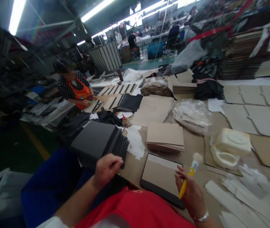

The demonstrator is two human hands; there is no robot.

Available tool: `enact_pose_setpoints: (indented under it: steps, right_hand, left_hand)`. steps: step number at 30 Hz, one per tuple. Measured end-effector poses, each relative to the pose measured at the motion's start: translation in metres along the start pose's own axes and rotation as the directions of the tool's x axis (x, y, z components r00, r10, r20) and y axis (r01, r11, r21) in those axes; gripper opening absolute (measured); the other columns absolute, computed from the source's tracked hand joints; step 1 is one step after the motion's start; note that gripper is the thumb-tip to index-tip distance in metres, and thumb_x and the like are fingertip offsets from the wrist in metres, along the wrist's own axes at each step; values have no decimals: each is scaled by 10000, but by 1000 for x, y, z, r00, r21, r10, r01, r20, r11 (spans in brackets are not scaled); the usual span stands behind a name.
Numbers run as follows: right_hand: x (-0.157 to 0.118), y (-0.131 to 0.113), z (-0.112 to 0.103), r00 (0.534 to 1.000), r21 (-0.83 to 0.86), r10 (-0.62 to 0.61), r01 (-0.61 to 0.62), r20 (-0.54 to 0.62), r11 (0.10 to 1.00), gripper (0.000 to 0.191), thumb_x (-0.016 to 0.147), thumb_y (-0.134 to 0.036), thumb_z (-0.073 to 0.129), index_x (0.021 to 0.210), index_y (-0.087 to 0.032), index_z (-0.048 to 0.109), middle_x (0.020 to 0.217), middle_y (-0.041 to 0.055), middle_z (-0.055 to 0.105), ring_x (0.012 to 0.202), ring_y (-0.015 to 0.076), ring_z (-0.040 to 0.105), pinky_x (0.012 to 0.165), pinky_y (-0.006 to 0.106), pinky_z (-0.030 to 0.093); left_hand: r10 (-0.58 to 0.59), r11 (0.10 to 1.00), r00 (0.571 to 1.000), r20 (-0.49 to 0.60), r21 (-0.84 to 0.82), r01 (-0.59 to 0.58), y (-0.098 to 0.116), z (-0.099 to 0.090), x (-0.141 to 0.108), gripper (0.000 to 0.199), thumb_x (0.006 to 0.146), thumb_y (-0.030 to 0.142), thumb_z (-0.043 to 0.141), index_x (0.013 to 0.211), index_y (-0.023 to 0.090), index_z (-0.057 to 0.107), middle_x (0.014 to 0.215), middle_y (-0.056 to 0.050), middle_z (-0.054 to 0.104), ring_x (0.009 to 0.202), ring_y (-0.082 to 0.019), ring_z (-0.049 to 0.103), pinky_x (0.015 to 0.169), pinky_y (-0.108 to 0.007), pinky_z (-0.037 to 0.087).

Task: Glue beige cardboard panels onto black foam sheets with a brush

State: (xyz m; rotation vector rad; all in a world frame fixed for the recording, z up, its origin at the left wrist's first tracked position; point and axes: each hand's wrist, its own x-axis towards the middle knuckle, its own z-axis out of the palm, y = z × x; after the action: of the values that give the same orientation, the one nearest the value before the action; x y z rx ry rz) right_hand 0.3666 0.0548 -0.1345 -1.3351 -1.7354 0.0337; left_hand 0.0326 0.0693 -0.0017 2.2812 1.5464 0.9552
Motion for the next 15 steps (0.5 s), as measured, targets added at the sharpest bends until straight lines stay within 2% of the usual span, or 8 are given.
enact_pose_setpoints:
  steps: [2,4,5,7,11,13,14,15]
  right_hand:
    - [18,-12,7,994,105,-99,94,43,990,252,876,-279,530,1110,-215,460,1077,110,664,804,160,687,684,274,574]
    - [29,-22,13,985,197,-162,148,56,969,249,878,-233,527,1113,-214,447,1094,124,653,783,149,687,672,275,578]
    - [32,-27,16,981,230,-182,164,60,959,247,876,-216,530,1108,-212,446,1092,126,653,768,144,684,664,274,578]
    - [31,-33,18,975,281,-210,182,69,942,236,874,-195,530,1096,-211,450,1080,128,654,727,134,676,644,271,576]
    - [18,-39,20,969,341,-225,177,106,923,210,876,-187,516,1078,-212,465,1066,119,659,675,122,660,626,266,572]
    - [13,-41,21,967,355,-223,167,125,920,203,870,-182,522,1065,-209,476,1062,113,660,661,118,654,617,256,569]
    - [12,-43,22,965,361,-226,165,134,918,199,867,-178,524,1058,-208,480,1060,111,661,654,114,650,611,250,567]
    - [12,-45,23,963,367,-229,163,142,916,197,865,-175,526,1054,-207,482,1061,110,661,649,111,647,609,245,565]
  left_hand:
    - [-95,957,987,-133,261,127,-19,-41,10,327,820,412,581,1081,216,609,1065,-88,638,1038,-214,569,960,-368,434]
    - [-210,872,977,-23,447,198,-41,-65,12,671,667,499,714,1238,208,516,1256,-114,545,1180,-289,478,1034,-460,360]
    - [-258,840,965,52,505,197,-50,-71,10,751,617,505,748,1258,201,502,1290,-124,518,1190,-309,463,1031,-472,359]
    - [-307,809,937,168,564,164,-57,-73,1,688,635,474,743,1224,188,533,1256,-127,534,1146,-302,491,998,-448,393]
    - [-271,864,932,242,488,125,-54,-79,-9,383,788,448,600,1079,200,618,1082,-81,612,1024,-224,560,943,-342,436]
    - [-347,863,928,134,433,260,-65,-96,1,419,821,497,530,1101,195,608,1098,-75,616,1019,-203,575,926,-304,444]
    - [-425,824,905,25,424,375,-76,-106,10,472,831,517,501,1146,176,586,1138,-90,607,1042,-206,574,927,-299,444]
    - [-511,743,851,-123,435,509,-90,-117,19,544,829,531,491,1205,143,548,1195,-122,584,1085,-224,561,939,-313,436]
